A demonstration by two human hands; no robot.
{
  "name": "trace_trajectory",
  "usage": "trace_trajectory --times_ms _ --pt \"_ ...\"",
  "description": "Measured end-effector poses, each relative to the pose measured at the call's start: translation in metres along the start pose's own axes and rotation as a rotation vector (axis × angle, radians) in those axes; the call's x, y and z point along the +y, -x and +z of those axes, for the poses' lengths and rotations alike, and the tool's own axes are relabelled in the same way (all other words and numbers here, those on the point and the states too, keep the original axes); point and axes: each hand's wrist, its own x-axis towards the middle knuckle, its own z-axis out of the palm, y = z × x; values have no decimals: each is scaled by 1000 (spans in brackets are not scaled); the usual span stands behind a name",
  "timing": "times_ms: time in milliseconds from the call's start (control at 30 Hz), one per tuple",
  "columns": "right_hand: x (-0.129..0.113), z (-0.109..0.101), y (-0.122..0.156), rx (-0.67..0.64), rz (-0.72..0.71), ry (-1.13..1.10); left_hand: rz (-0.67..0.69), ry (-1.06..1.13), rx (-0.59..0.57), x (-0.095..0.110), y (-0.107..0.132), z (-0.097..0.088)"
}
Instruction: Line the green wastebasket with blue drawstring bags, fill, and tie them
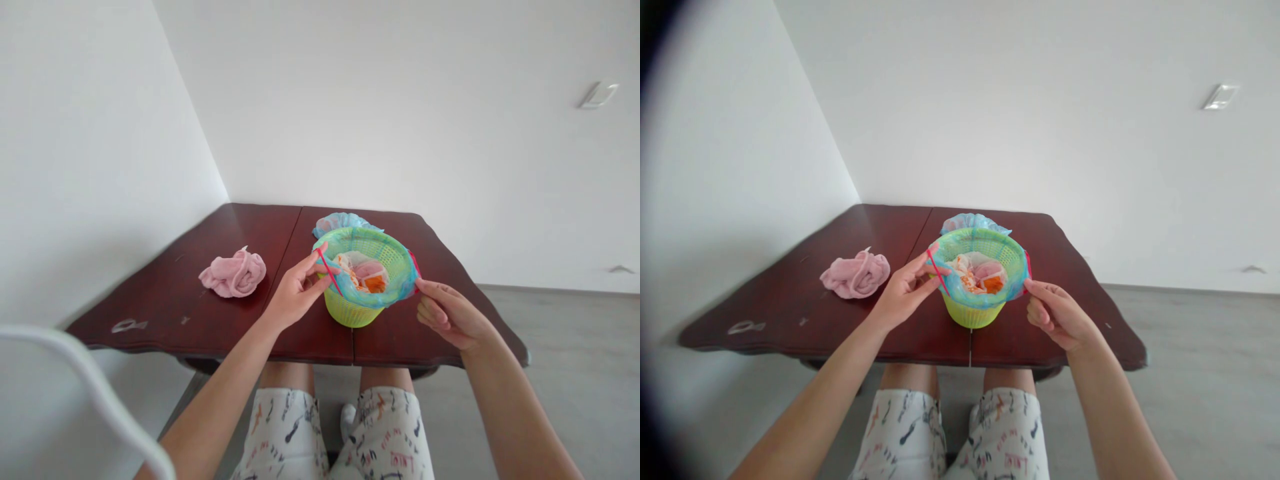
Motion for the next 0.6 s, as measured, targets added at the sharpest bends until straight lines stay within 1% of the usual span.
trace_trajectory --times_ms 67,133,167,200,233,267,300,333,367,400,433,500,600 --pt "2 2 1 -16 -5 -6 45 -82 64 -4 0 -1" --pt "4 4 3 -14 -21 -10 131 -217 213 -6 4 -4" --pt "5 6 4 -6 -33 -13 194 -301 290 -6 7 -6" --pt "7 7 6 6 -48 -17 272 -392 341 -5 11 -8" --pt "9 9 8 19 -64 -23 361 -488 340 -3 14 -10" --pt "11 11 10 32 -80 -30 449 -584 278 -1 17 -12" --pt "13 13 12 44 -97 -34 524 -667 169 2 19 -14" --pt "15 14 14 55 -112 -35 572 -726 34 4 21 -16" --pt "18 15 15 61 -124 -33 586 -761 -96 6 22 -16" --pt "20 16 16 64 -133 -27 570 -780 -199 8 21 -17" --pt "21 17 16 66 -140 -18 537 -784 -265 9 20 -17" --pt "23 17 17 67 -145 -5 465 -760 -302 10 17 -17" --pt "22 18 16 64 -141 8 382 -635 -287 13 11 -17"
